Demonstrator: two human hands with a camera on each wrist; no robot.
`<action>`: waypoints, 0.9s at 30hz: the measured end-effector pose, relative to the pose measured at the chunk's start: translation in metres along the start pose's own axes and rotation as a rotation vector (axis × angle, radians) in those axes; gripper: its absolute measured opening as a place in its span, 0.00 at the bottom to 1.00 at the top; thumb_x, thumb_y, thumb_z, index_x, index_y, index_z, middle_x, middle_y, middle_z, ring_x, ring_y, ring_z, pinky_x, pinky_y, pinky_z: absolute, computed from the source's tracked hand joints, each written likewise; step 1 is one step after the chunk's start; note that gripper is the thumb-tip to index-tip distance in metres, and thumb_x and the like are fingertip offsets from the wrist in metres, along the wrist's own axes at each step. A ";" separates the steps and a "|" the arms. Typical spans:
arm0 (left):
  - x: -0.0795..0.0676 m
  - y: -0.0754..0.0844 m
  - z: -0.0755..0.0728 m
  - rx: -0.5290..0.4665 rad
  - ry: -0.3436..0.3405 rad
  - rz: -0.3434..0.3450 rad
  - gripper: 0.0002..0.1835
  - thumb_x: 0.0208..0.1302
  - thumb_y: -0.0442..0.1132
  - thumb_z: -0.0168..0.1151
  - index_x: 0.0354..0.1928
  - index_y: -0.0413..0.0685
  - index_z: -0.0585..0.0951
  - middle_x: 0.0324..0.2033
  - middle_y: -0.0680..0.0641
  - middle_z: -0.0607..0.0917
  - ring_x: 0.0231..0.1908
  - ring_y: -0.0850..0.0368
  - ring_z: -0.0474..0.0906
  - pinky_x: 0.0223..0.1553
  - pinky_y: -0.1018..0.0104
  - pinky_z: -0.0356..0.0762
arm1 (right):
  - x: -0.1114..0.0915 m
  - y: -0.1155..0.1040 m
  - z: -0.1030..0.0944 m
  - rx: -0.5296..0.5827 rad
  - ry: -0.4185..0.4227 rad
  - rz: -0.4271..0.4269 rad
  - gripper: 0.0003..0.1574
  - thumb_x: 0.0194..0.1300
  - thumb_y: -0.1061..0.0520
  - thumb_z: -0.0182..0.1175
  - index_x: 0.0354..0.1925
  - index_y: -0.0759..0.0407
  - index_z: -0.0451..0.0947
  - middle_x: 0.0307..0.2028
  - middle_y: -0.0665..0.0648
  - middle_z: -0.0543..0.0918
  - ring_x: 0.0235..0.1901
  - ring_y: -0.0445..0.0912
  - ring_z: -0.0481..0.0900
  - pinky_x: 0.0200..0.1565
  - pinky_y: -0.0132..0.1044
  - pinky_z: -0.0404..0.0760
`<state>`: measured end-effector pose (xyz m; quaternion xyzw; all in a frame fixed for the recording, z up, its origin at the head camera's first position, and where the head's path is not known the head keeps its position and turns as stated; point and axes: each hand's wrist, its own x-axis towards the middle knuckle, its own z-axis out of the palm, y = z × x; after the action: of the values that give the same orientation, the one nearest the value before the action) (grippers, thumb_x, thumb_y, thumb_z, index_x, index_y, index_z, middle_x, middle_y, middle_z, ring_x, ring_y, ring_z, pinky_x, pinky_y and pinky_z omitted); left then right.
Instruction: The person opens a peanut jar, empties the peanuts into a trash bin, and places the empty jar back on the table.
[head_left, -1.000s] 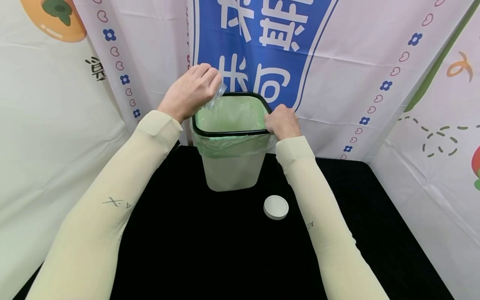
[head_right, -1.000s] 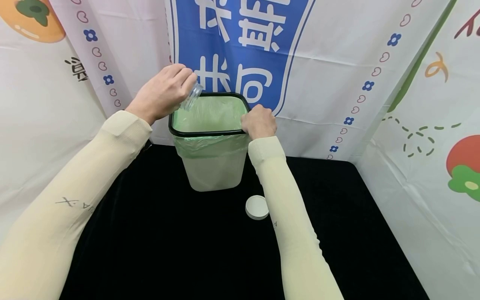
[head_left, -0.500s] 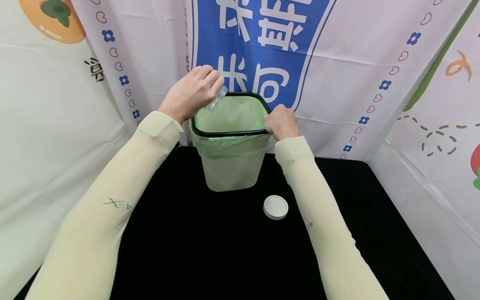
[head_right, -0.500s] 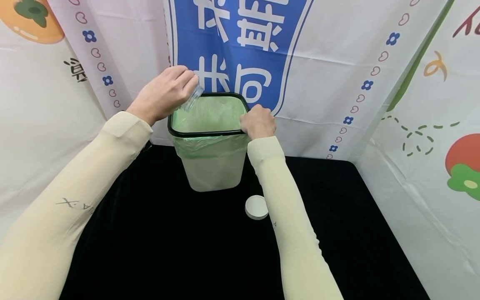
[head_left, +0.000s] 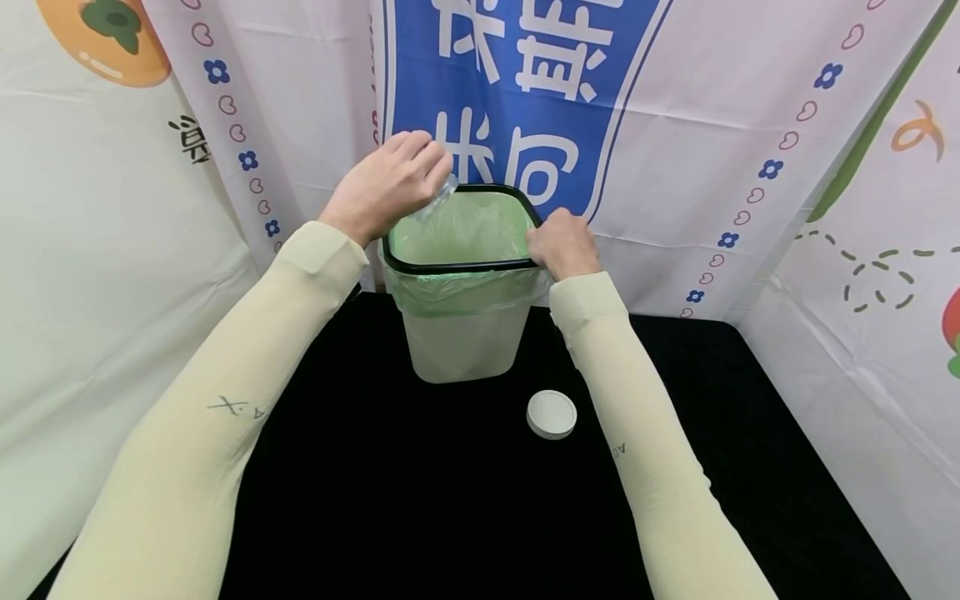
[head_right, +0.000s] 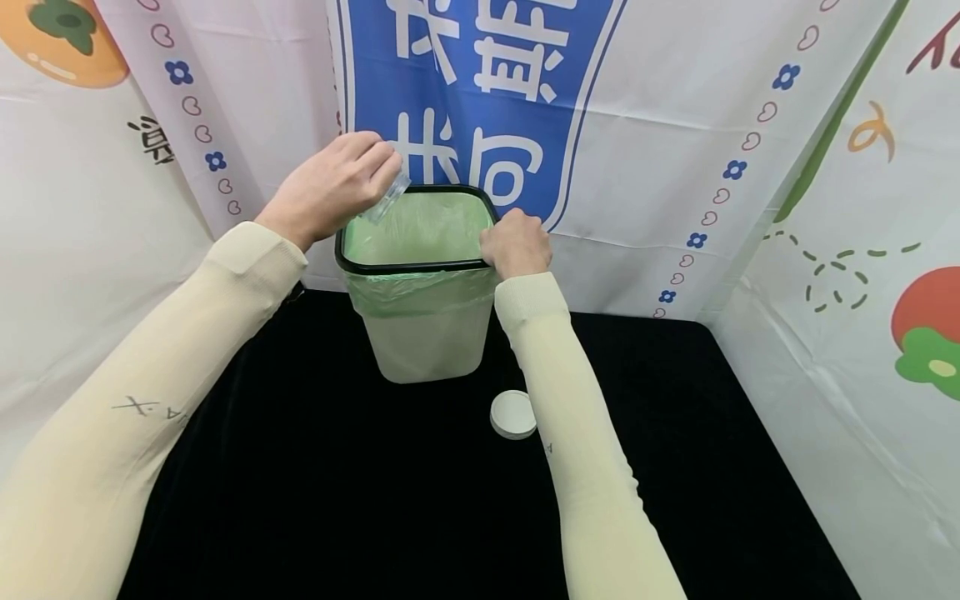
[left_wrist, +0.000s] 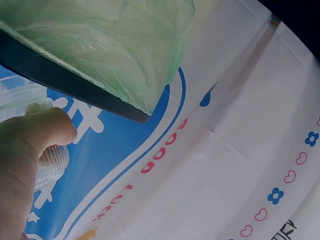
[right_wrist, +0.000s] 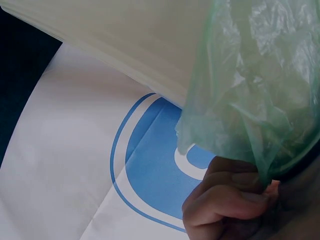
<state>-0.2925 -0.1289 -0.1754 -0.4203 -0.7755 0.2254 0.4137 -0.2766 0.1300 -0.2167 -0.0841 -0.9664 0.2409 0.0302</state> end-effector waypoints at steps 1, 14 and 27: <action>0.000 0.000 0.000 0.001 0.001 0.002 0.19 0.61 0.12 0.53 0.53 0.27 0.76 0.51 0.32 0.83 0.53 0.36 0.79 0.57 0.50 0.82 | 0.000 0.000 0.000 0.000 -0.001 0.001 0.22 0.76 0.49 0.48 0.51 0.64 0.78 0.53 0.66 0.81 0.47 0.57 0.78 0.49 0.50 0.81; 0.003 0.002 0.000 0.004 0.040 0.023 0.15 0.66 0.12 0.52 0.51 0.27 0.76 0.51 0.33 0.84 0.53 0.37 0.79 0.59 0.50 0.81 | 0.000 0.001 0.000 -0.003 -0.001 -0.012 0.21 0.76 0.49 0.48 0.50 0.63 0.79 0.52 0.66 0.81 0.48 0.58 0.79 0.49 0.50 0.81; 0.004 0.003 0.001 0.023 0.058 0.047 0.12 0.71 0.15 0.51 0.52 0.28 0.77 0.50 0.33 0.84 0.54 0.37 0.80 0.62 0.50 0.81 | -0.001 0.000 -0.001 -0.001 -0.012 -0.002 0.20 0.76 0.49 0.47 0.50 0.63 0.78 0.52 0.66 0.80 0.47 0.58 0.78 0.49 0.49 0.81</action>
<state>-0.2933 -0.1235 -0.1763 -0.4400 -0.7506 0.2317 0.4351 -0.2752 0.1307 -0.2161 -0.0819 -0.9668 0.2410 0.0248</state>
